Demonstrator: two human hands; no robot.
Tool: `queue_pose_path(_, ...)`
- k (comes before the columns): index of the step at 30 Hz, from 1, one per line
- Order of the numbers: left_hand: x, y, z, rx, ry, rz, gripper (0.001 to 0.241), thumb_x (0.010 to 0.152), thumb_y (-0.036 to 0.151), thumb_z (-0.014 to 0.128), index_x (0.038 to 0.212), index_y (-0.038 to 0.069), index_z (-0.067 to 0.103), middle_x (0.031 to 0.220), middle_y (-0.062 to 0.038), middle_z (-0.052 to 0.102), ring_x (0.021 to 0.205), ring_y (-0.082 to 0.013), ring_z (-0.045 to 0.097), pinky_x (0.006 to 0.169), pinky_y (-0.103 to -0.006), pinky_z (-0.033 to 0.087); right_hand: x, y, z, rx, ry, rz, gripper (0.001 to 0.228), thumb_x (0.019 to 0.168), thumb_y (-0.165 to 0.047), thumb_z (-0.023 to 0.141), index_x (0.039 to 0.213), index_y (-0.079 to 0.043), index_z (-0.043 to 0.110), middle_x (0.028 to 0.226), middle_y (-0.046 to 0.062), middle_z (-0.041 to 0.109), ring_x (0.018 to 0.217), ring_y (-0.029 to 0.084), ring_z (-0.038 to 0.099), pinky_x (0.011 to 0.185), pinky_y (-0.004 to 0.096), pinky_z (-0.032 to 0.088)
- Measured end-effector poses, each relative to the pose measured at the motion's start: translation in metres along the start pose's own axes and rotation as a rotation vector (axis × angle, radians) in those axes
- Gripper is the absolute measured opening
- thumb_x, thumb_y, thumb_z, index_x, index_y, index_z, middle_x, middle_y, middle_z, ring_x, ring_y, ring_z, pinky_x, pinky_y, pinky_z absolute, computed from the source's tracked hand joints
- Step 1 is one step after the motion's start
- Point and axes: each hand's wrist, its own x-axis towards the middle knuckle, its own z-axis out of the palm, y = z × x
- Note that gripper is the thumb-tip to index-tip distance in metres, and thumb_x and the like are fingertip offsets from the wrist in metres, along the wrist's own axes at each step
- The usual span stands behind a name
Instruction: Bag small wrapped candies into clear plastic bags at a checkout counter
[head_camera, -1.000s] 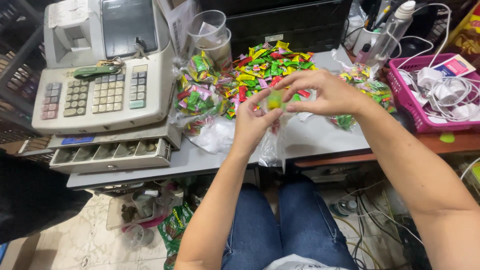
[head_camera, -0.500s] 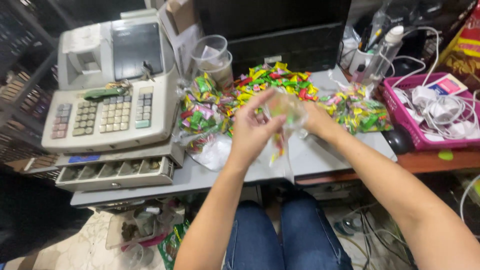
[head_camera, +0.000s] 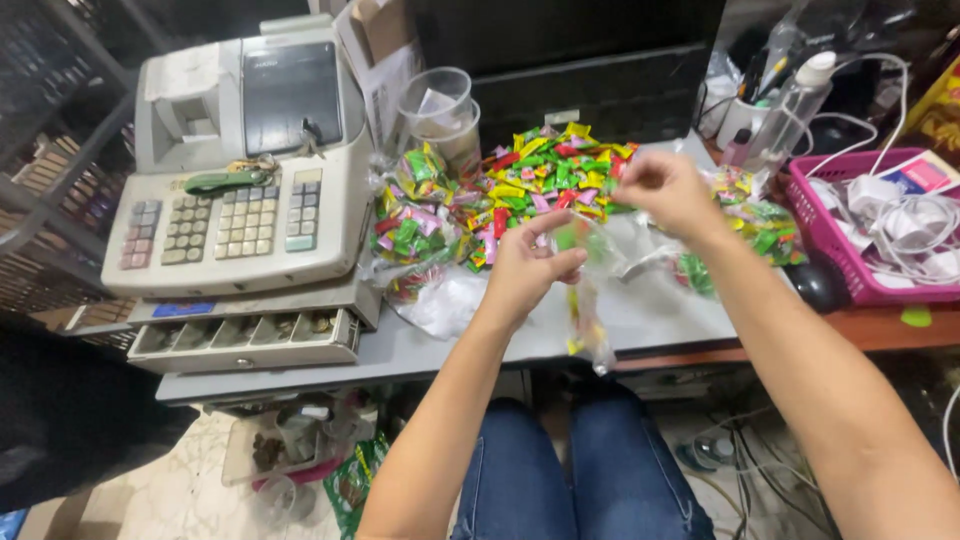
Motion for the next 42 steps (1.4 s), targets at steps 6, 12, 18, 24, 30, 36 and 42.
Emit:
queue_pose_path(6, -0.011, 0.032, 0.012, -0.052, 0.006, 0.022, 0.070, 0.076, -0.006, 0.082, 0.141, -0.005, 0.056, 0.084, -0.022, 0.071, 0.065, -0.0248, 0.075, 0.056, -0.0337, 0.067, -0.038, -0.140, 0.025, -0.037, -0.309, -0.398, 0.016, 0.080, 0.001, 0.086, 0.090, -0.004, 0.074, 0.097, 0.010, 0.073, 0.084, 0.019, 0.070, 0.078, 0.035, 0.057)
queue_pose_path(12, -0.003, 0.016, -0.005, -0.065, 0.044, 0.050, 0.070, 0.075, -0.008, 0.084, 0.140, -0.005, 0.057, 0.084, -0.026, 0.071, 0.063, -0.0254, 0.074, 0.056, -0.0381, 0.067, -0.036, -0.144, 0.026, -0.168, -0.384, -0.501, 0.008, 0.087, -0.003, 0.080, 0.090, -0.009, 0.076, 0.099, 0.008, 0.077, 0.088, 0.026, 0.074, 0.082, 0.039, 0.056)
queue_pose_path(18, -0.018, 0.038, -0.012, -0.019, 0.046, 0.050, 0.066, 0.080, -0.008, 0.080, 0.142, -0.003, 0.056, 0.079, -0.023, 0.071, 0.063, -0.0233, 0.074, 0.057, -0.0339, 0.067, -0.014, -0.109, 0.014, -0.428, -0.268, -0.300, 0.018, 0.091, -0.001, 0.075, 0.108, -0.005, 0.075, 0.114, 0.017, 0.074, 0.109, 0.038, 0.069, 0.094, 0.051, 0.051)
queue_pose_path(24, -0.021, 0.061, 0.008, 0.000, -0.006, 0.103, 0.066, 0.079, -0.008, 0.080, 0.141, -0.001, 0.058, 0.077, -0.022, 0.072, 0.060, -0.0229, 0.073, 0.057, -0.0334, 0.067, -0.021, 0.010, 0.046, -0.926, -0.458, 0.092, 0.039, 0.075, -0.009, 0.076, 0.113, -0.008, 0.070, 0.111, 0.021, 0.073, 0.111, 0.043, 0.069, 0.093, 0.051, 0.057)
queue_pose_path(30, -0.029, 0.080, 0.016, -0.023, -0.076, 0.202, 0.067, 0.080, -0.007, 0.083, 0.142, 0.000, 0.058, 0.122, -0.025, 0.069, 0.068, -0.0186, 0.075, 0.061, -0.0295, 0.068, -0.007, 0.026, 0.033, -0.844, -0.467, 0.348, 0.041, 0.068, -0.020, 0.080, 0.108, -0.013, 0.075, 0.107, 0.018, 0.076, 0.113, 0.042, 0.069, 0.094, 0.054, 0.055)
queue_pose_path(36, -0.013, 0.012, 0.005, 0.172, -0.028, 0.063, 0.061, 0.081, -0.006, 0.078, 0.139, 0.004, 0.061, 0.067, -0.016, 0.068, 0.055, -0.0184, 0.071, 0.044, -0.0247, 0.058, 0.001, 0.043, 0.021, -0.806, -0.453, 0.328, 0.040, 0.061, -0.028, 0.090, 0.098, -0.019, 0.076, 0.108, 0.014, 0.075, 0.114, 0.037, 0.069, 0.094, 0.051, 0.053)
queue_pose_path(42, -0.030, 0.059, 0.024, 0.095, -0.065, 0.223, 0.062, 0.082, -0.009, 0.078, 0.140, 0.004, 0.060, 0.116, -0.019, 0.071, 0.060, -0.0134, 0.069, 0.041, -0.0226, 0.058, 0.009, 0.069, 0.013, -0.914, -0.348, 0.206, 0.028, 0.071, -0.025, 0.076, 0.099, -0.020, 0.075, 0.105, 0.014, 0.076, 0.110, 0.038, 0.070, 0.093, 0.051, 0.056)
